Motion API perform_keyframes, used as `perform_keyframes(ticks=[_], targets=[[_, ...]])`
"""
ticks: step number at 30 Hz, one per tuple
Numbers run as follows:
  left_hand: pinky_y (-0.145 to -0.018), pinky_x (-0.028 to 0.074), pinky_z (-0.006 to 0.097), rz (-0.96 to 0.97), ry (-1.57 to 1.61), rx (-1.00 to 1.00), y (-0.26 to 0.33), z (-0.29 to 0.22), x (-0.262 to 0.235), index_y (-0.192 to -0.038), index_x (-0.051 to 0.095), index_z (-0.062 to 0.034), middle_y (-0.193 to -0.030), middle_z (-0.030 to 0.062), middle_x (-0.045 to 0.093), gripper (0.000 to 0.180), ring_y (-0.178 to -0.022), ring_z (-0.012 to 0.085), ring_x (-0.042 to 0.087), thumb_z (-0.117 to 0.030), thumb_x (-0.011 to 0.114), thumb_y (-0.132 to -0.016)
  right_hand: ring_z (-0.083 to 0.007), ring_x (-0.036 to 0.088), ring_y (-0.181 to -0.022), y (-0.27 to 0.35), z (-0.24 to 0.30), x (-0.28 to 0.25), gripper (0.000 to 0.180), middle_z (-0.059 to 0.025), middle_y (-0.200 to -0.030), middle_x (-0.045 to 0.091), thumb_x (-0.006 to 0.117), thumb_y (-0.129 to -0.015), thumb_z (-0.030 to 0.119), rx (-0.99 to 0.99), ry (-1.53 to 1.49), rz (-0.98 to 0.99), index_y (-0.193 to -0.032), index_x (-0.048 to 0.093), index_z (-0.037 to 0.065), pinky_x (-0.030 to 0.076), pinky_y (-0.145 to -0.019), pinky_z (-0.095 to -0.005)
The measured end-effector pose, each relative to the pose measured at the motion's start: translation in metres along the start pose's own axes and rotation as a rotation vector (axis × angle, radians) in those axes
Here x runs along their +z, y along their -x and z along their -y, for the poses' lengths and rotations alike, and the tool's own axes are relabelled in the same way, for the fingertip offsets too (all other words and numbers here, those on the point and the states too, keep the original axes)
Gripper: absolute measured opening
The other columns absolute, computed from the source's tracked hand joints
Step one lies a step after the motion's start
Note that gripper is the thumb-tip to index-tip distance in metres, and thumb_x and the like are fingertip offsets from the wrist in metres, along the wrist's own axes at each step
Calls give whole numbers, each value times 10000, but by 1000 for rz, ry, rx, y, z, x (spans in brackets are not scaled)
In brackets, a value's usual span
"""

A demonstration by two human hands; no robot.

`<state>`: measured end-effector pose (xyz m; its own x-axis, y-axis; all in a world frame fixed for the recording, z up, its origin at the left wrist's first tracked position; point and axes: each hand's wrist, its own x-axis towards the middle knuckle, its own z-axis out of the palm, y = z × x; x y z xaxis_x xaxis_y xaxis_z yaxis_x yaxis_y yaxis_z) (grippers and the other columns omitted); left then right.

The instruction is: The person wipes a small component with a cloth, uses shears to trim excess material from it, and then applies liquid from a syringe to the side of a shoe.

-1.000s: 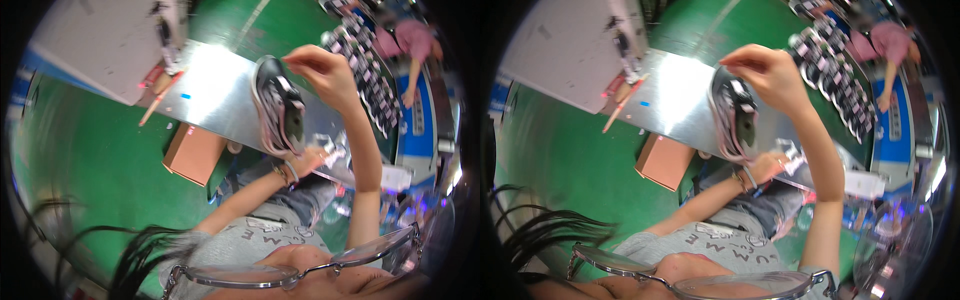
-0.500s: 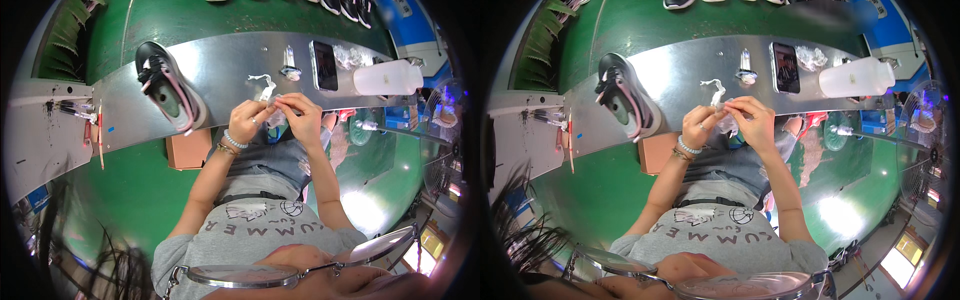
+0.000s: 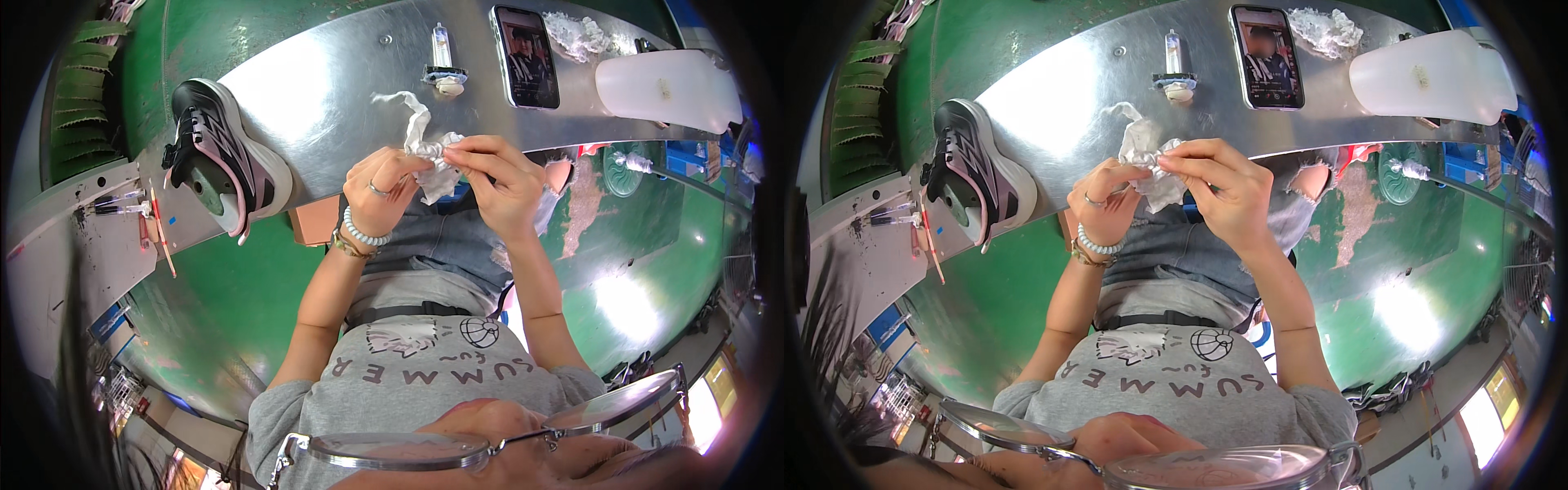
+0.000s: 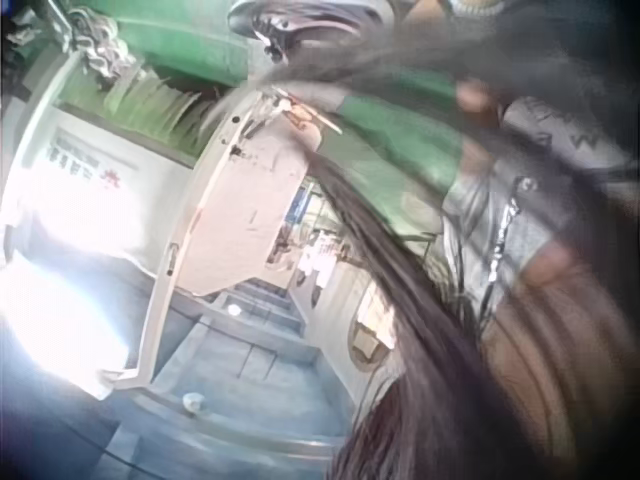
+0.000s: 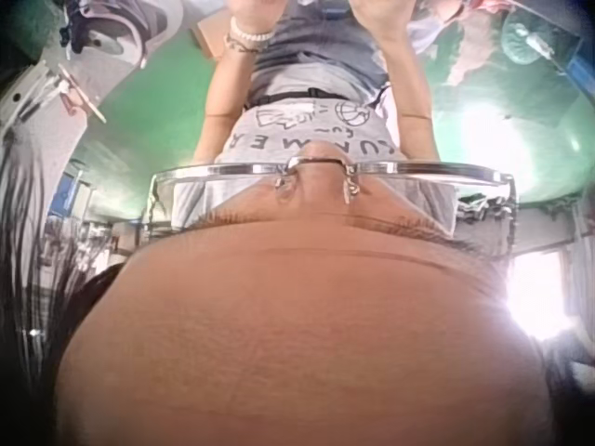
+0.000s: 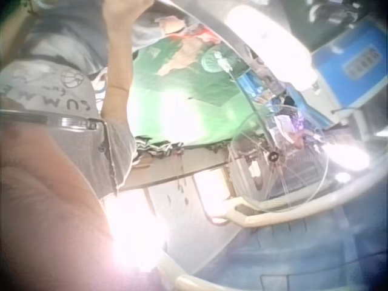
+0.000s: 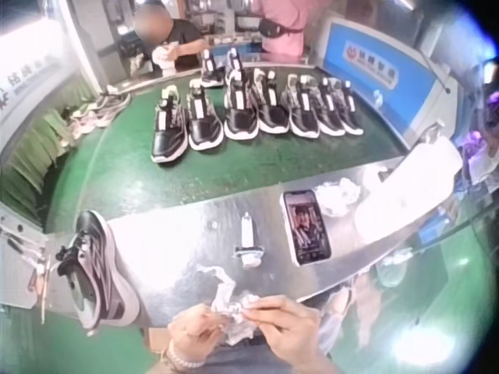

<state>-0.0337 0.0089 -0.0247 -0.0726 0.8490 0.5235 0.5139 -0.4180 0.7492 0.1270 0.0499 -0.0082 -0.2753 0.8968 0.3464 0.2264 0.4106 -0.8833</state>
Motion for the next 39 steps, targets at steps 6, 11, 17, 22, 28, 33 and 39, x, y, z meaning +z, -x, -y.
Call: perform_keyframes(ticks=[6, 11, 17, 22, 28, 33, 39], targets=[[-520, 486, 249, -29, 6, 92, -1, -1, 1, -900, 535, -4, -720, 109, 623, 358, -558, 194, 592, 132, 651, -590, -154, 634, -734, -1, 7, -9, 240, -48, -855, 647, 637, -663, -75, -78, 88, 62, -850, 699, 61, 514, -617, -232], [-529, 460, 267, -49, 60, 74, -7, -12, 4, -863, 505, -29, -713, 77, 624, 304, -580, 219, 588, 88, 675, -639, -169, 632, -751, 4, 8, -11, 246, -54, -818, 635, 624, -667, -79, -132, 123, 57, -861, 692, 56, 512, -621, -238], [-522, 454, 258, 65, -110, 87, -12, -20, 2, -815, 558, -47, -718, 50, 640, 267, -592, 174, 604, 54, 702, -615, -159, 620, -722, 17, 9, -10, 200, -64, -802, 634, 607, -695, -90, -21, 26, -1, -830, 684, 36, 501, -611, -248], [-555, 477, 255, 136, -83, 210, -16, -21, 0, -816, 555, -48, -744, 57, 645, 249, -628, 179, 620, 28, 668, -607, -109, 604, -696, 21, 9, -21, 158, -50, -796, 634, 604, -727, -104, 212, -172, 18, -820, 674, 2, 482, -629, -214], [-565, 482, 254, 268, -76, 492, -28, -30, -5, -797, 528, -43, -798, 50, 637, 149, -700, 177, 634, -49, 624, -683, -105, 594, -769, 23, -8, -37, 173, -54, -783, 638, 668, -657, -114, 610, -549, 207, -812, 664, -37, 483, -692, -238], [-555, 478, 261, 317, -30, 515, -30, -28, -7, -759, 512, -53, -792, 60, 627, 136, -697, 180, 627, -47, 623, -681, -94, 598, -718, 23, -11, -37, 197, -53, -788, 661, 677, -657, -100, 732, -652, 222, -836, 676, -17, 486, -662, -244], [-548, 482, 275, 313, -8, 626, -35, -19, -3, -741, 500, -32, -795, 107, 621, 156, -694, 205, 623, -44, 631, -657, -94, 597, -723, 17, -4, -36, 191, -49, -796, 656, 665, -664, -103, 731, -570, 187, -835, 676, -19, 487, -657, -235]])
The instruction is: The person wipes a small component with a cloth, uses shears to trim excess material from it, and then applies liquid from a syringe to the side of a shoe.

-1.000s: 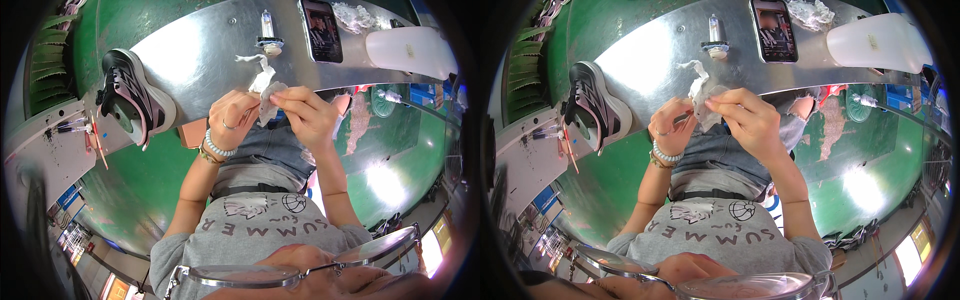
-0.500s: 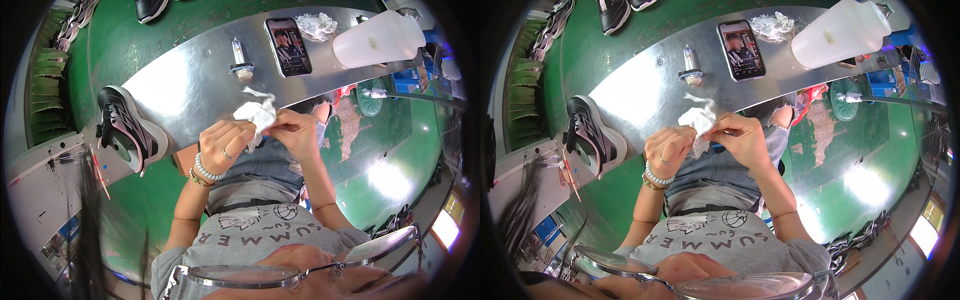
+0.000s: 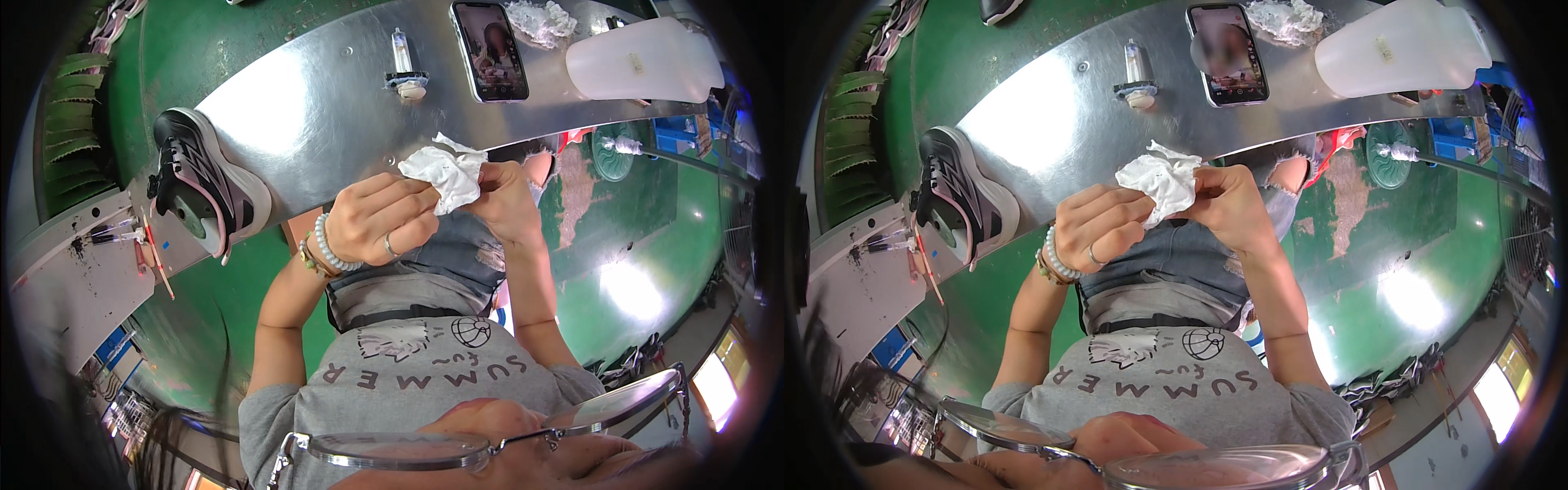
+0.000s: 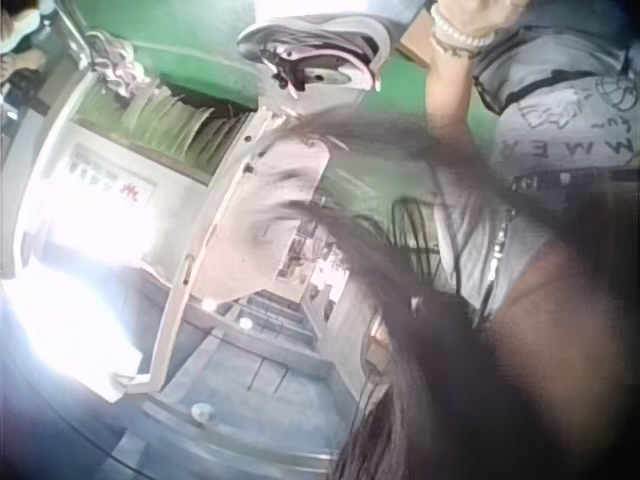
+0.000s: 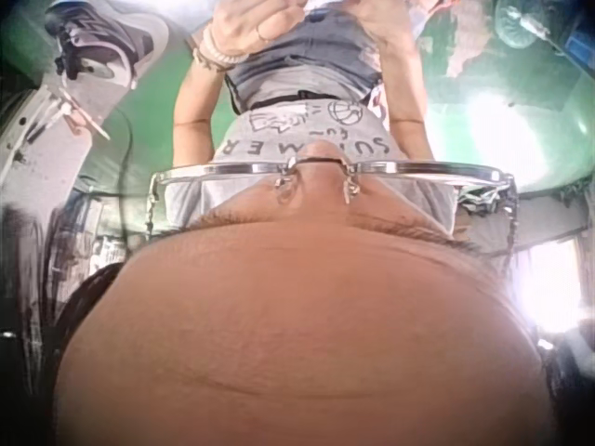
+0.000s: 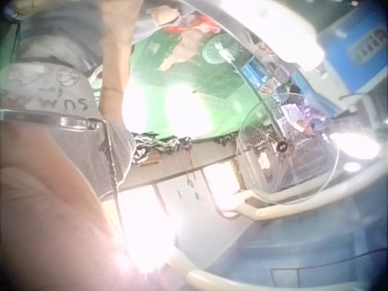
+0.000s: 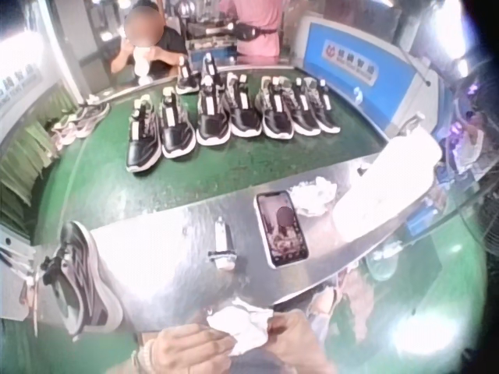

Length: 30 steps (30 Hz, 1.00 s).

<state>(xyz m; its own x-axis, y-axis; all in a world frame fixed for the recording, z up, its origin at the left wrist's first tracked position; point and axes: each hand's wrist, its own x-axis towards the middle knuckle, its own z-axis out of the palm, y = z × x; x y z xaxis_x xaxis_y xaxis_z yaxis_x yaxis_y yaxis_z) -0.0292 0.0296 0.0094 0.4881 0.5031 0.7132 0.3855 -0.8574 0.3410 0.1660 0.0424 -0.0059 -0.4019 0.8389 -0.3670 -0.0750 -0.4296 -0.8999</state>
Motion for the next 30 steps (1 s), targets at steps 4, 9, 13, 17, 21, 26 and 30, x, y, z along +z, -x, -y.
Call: perform_keyframes(ticks=[4, 9, 13, 17, 21, 26, 30], targets=[[-555, 490, 281, 2, 2, 8, 2, 3, 3, -741, 499, -32, -797, 111, 621, 158, -692, 208, 622, -49, 633, -658, -86, 587, -748, -2, -2, 0, 155, -37, -851, 636, 657, -673, -103, -7, -26, -28, -812, 670, -36, 481, -655, -222], [-583, 503, 281, 37, 6, -39, 3, 3, 1, -756, 509, -39, -799, 98, 628, 161, -700, 210, 624, -63, 628, -651, -80, 577, -768, 3, 1, 6, 156, -35, -852, 623, 635, -686, -112, -51, 77, -87, -817, 665, -34, 478, -661, -217], [-514, 455, 264, -12, -47, -118, 0, 1, 5, -807, 498, -29, -786, 96, 642, 226, -652, 206, 628, -4, 642, -635, -83, 571, -766, 8, -3, 21, 182, -45, -838, 618, 608, -706, -127, -235, 88, -265, -849, 662, -27, 464, -654, -206], [-503, 433, 254, -16, -164, -275, -2, -1, 7, -839, 546, -34, -727, 57, 633, 299, -583, 167, 595, 49, 695, -593, -103, 574, -784, 6, -18, 23, 159, -64, -907, 614, 662, -716, -72, -352, 184, -335, -872, 656, -39, 473, -685, -223], [-495, 422, 253, -99, -173, -422, -9, -6, 12, -876, 581, -54, -700, 45, 625, 322, -557, 172, 575, 48, 719, -604, -114, 569, -826, 8, -24, 38, 229, -87, -970, 598, 703, -687, -56, -456, 96, -358, -909, 645, -50, 472, -695, -226], [-503, 433, 265, -121, -168, -436, -19, -15, 11, -872, 581, -64, -726, 53, 633, 335, -552, 184, 572, 36, 735, -592, -128, 567, -841, 7, -21, 43, 272, -101, -949, 587, 717, -664, -81, -627, 191, -483, -919, 627, -55, 476, -703, -226], [-507, 445, 272, -161, -50, -526, -17, -25, 14, -873, 575, -48, -753, 74, 641, 307, -571, 190, 584, 10, 742, -623, -124, 576, -772, 12, -18, 37, 166, -98, -891, 586, 693, -713, -68, -632, 199, -511, -859, 615, -60, 486, -649, -212]])
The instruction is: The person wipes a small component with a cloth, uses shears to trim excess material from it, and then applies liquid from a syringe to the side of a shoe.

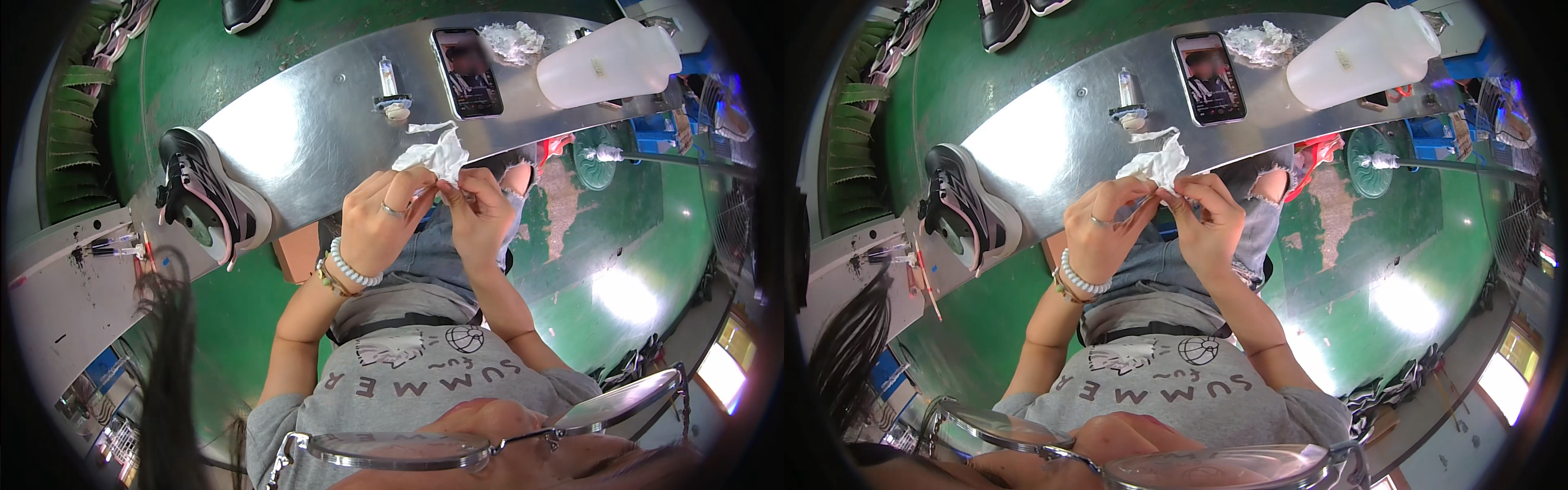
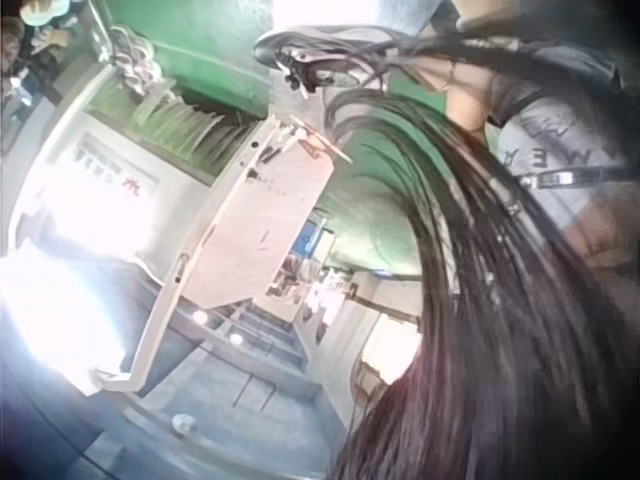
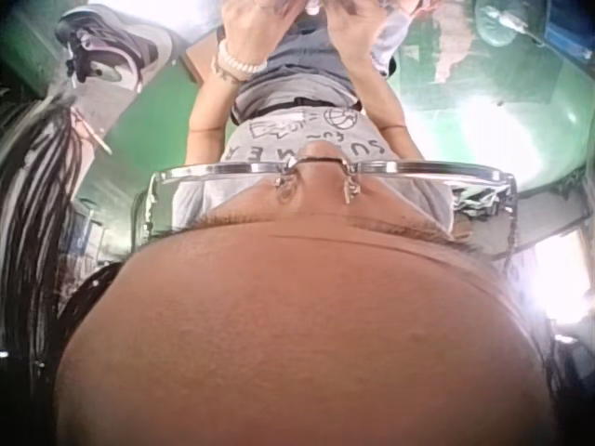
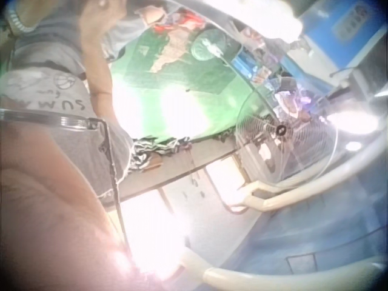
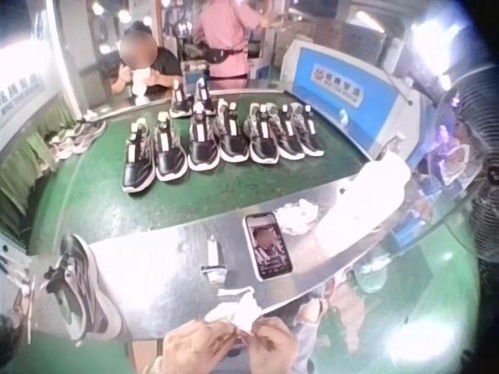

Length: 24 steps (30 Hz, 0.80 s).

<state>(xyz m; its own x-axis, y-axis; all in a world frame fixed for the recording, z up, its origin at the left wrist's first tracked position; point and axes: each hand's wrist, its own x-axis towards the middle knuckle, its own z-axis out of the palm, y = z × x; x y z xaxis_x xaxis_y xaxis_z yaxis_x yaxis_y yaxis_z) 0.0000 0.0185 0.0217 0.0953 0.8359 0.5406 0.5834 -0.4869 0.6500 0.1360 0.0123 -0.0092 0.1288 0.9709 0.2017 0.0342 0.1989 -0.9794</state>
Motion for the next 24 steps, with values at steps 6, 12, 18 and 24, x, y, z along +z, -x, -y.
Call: perform_keyframes(ticks=[6, 12, 18, 24], targets=[[-540, 439, 286, 6, 26, -41, 5, -3, -1, -884, 587, -76, -725, 21, 613, 260, -597, 179, 561, -42, 716, -661, -88, 549, -640, -2, 10, -5, 95, -92, -846, 584, 661, -757, -54, 0, -25, 1, -831, 602, -61, 476, -529, -193], [-567, 439, 286, -8, -95, 29, 7, -10, -5, -888, 622, -83, -718, 16, 599, 268, -639, 174, 559, -64, 719, -639, -64, 524, -648, 3, 22, -11, 112, -72, -843, 586, 674, -753, -40, -10, 65, 5, -840, 602, -40, 423, -561, -163], [-581, 443, 274, -40, -70, 103, 8, -19, -7, -890, 617, -49, -722, 17, 594, 282, -677, 164, 578, -68, 719, -629, -75, 537, -672, 6, 34, -7, 76, -91, -851, 593, 636, -770, -75, -147, 158, -35, -821, 587, -47, 444, -559, -172], [-572, 452, 278, -71, -40, 154, 10, -22, -8, -902, 611, -22, -719, 33, 594, 294, -675, 177, 589, -67, 717, -632, -90, 542, -683, 10, 35, -2, 87, -117, -838, 588, 644, -763, -71, -238, 106, -96, -803, 568, -63, 486, -586, -193]])
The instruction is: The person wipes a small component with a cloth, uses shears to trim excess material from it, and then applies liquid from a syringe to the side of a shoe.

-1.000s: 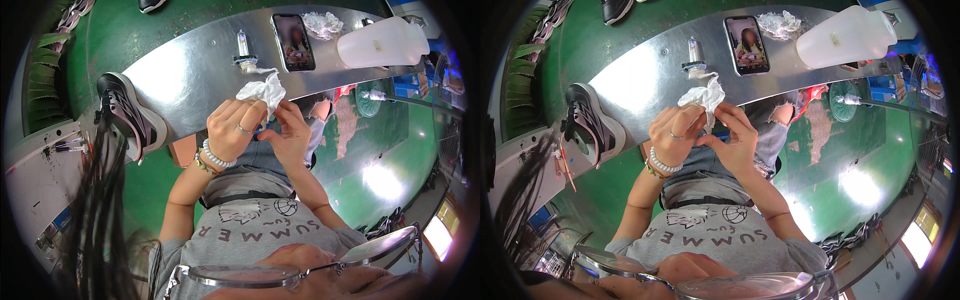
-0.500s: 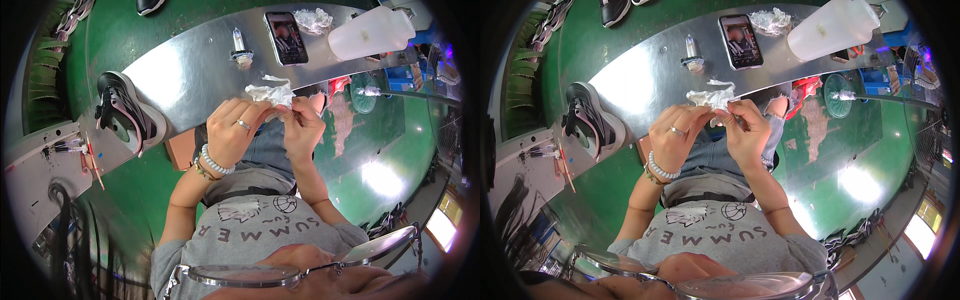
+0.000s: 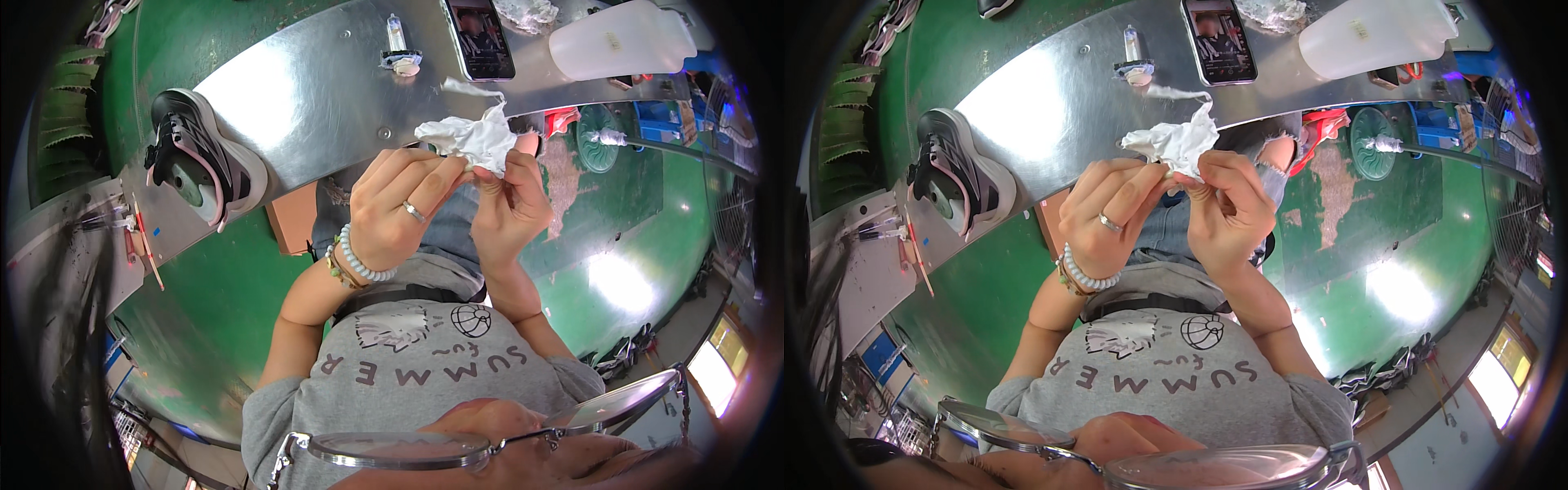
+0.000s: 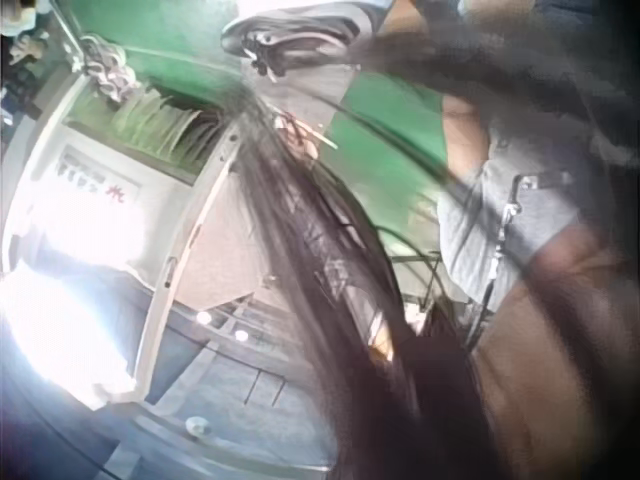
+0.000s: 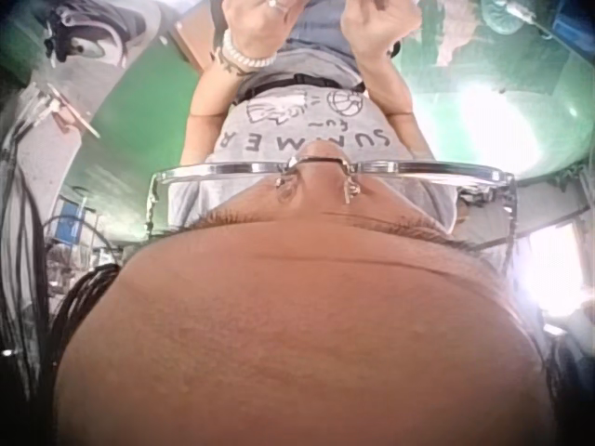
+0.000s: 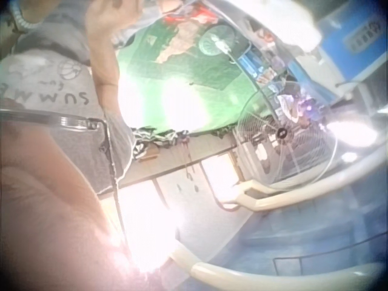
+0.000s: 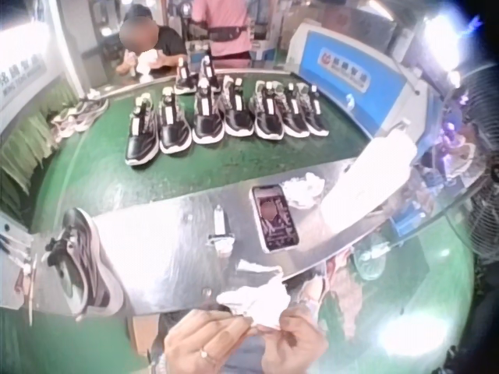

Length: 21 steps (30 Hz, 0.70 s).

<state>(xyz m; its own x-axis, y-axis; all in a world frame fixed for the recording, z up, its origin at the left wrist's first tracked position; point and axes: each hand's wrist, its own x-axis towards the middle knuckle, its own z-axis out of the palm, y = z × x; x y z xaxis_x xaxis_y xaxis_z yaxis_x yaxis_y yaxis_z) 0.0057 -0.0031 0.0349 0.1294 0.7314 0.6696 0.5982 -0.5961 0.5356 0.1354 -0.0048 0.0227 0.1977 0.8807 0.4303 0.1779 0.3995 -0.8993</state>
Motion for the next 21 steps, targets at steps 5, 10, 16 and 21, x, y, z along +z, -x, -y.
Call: perform_keyframes(ticks=[5, 10, 16, 21], targets=[[-571, 463, 282, -17, 49, 30, -4, 1, -4, -894, 613, -24, -728, 41, 608, 280, -663, 182, 589, -67, 721, -640, -99, 538, -676, -10, 2, -8, 94, -116, -828, 586, 646, -756, -75, -16, -52, 82, -787, 557, -65, 483, -576, -197], [-551, 466, 275, 88, 94, -53, -13, -6, -17, -848, 629, -44, -695, 32, 609, 243, -641, 187, 583, -71, 745, -636, -101, 511, -671, -22, 13, -19, 113, -96, -806, 575, 650, -751, -78, 13, -40, 137, -790, 546, -53, 456, -589, -195], [-557, 472, 272, 73, 238, -187, -14, -10, -20, -818, 653, -57, -686, 38, 608, 204, -620, 187, 580, -73, 747, -638, -92, 479, -718, -23, 19, -20, 142, -68, -810, 541, 655, -749, -79, 76, -136, 174, -803, 531, -35, 427, -608, -191], [-571, 475, 271, 47, 380, -244, -12, -6, -18, -838, 671, -52, -746, 45, 644, 196, -637, 186, 588, -61, 731, -651, -99, 485, -721, -22, 22, -17, 146, -70, -829, 539, 654, -745, -86, 181, -204, 135, -812, 535, -34, 428, -612, -193]])
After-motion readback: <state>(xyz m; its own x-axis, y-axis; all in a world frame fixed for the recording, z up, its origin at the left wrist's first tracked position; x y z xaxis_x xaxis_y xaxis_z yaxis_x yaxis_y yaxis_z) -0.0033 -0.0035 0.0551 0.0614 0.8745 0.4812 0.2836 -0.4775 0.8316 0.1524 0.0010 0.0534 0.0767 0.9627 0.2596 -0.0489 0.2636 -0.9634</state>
